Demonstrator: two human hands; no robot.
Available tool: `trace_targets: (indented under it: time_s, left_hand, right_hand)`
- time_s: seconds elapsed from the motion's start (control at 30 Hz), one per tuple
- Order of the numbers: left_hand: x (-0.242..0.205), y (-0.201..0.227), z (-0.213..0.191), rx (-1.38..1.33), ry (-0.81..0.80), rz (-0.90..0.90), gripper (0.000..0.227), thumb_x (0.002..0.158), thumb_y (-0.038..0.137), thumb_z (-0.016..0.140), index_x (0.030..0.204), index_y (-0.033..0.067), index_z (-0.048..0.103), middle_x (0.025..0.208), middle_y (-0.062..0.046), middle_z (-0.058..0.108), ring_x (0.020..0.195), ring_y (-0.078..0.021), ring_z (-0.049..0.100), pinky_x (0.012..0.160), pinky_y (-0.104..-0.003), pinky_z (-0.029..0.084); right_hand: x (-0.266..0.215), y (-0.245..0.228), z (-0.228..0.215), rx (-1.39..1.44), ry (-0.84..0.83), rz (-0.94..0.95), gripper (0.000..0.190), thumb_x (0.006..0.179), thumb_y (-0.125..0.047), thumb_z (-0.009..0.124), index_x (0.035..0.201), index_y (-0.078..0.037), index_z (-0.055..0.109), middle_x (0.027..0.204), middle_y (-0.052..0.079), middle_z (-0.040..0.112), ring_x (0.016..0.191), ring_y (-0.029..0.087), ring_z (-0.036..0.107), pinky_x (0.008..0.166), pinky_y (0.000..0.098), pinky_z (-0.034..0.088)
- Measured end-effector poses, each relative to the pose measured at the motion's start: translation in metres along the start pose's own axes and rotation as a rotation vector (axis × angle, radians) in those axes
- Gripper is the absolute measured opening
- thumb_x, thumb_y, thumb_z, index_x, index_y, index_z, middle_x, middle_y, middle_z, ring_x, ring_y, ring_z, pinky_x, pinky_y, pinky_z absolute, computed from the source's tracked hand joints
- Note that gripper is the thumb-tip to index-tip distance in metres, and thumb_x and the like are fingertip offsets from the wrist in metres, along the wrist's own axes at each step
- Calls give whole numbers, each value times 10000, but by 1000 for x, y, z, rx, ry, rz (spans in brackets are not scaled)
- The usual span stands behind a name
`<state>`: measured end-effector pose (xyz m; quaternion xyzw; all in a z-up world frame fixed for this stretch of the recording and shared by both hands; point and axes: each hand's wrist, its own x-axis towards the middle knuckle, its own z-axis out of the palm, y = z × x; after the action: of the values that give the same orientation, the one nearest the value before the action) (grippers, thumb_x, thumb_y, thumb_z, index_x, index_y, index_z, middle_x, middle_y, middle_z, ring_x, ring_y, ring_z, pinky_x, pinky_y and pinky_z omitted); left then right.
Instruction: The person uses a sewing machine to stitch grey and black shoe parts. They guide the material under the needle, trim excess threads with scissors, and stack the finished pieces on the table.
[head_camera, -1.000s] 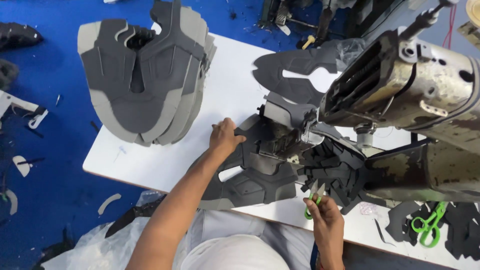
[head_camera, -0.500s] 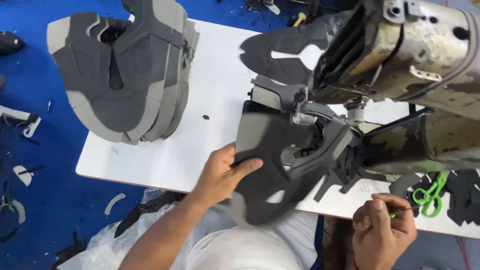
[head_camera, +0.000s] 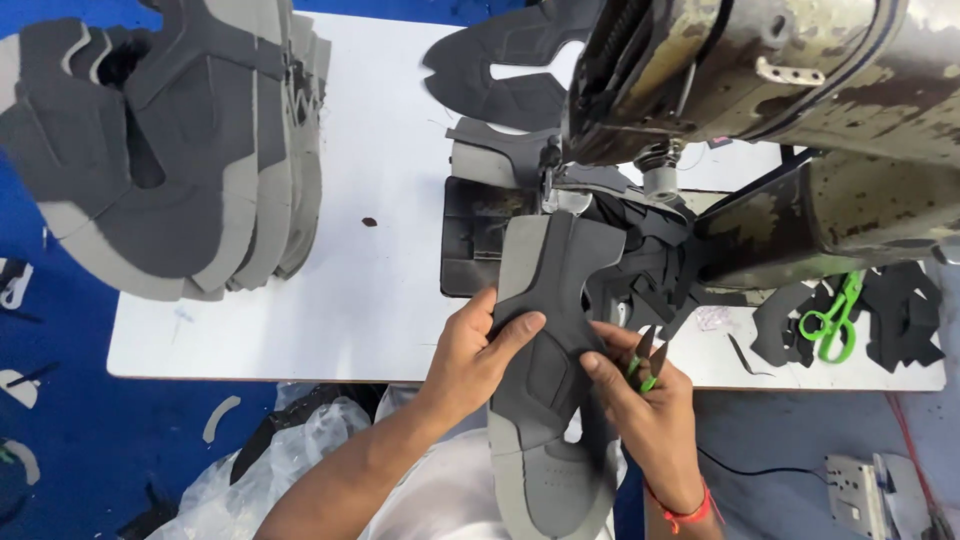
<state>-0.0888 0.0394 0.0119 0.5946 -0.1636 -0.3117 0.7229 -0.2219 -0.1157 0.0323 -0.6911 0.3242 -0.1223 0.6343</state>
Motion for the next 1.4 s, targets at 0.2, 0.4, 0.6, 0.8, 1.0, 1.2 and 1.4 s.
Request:
trace_targets:
  time_s: [0.2,0.4,0.6,0.8,1.0,1.2,1.4]
  left_hand:
    - [10,12,5,-66,-15,61,393,964,291,706,1218,-1,642,987,7,740,870,-21,636,742,-215,540]
    - [18,-11,-4,7,-49,-13,311,947,309,756,988,8,690,827,32,680,711,-11,551,594,-212,471]
    - [19,-11,-22,59,-87,-119,391,1046,356,722,991,-31,741,740,3,517,627,-51,402,520,-241,322]
    - [15,27,-24,136,-181,-50,366,952,329,735,1143,17,710,826,-3,683,685,-43,553,569,-229,457]
    - [-13,60,-86,78,-19,217,329,1040,278,627,1228,10,654,1089,-77,769,987,-114,744,848,-269,598]
    - [-74,69,-145,78,297,314,278,1064,248,618,1157,-4,690,1014,-109,783,922,-149,758,816,-281,614]
    - [-125,68,-173,-43,480,452,277,1064,243,637,1115,-21,703,952,-130,770,850,-180,760,784,-309,633]
  right_hand:
    - [4,-17,6,-66,54,-90,297,903,-35,730,1195,15,728,744,-26,646,565,24,470,472,198,345]
    - [5,-7,0,-49,44,-112,278,912,-43,737,1185,6,736,724,-31,617,588,21,484,490,192,350]
    - [10,-13,-8,-159,39,-187,280,896,-22,756,1175,1,741,754,-50,612,647,16,488,552,174,366]
    - [3,-20,-10,-301,46,-280,283,884,-11,775,1165,1,744,787,-31,646,679,31,514,604,179,411]
    - [-4,-30,-4,-328,48,-380,284,915,23,766,1196,11,729,926,-1,688,803,41,568,725,178,454]
    - [-13,-39,16,-269,21,-444,280,957,41,777,1232,26,724,945,14,678,825,50,566,727,190,446]
    - [-38,-69,41,-309,40,-575,243,982,74,777,1212,65,701,972,49,690,789,51,590,701,196,460]
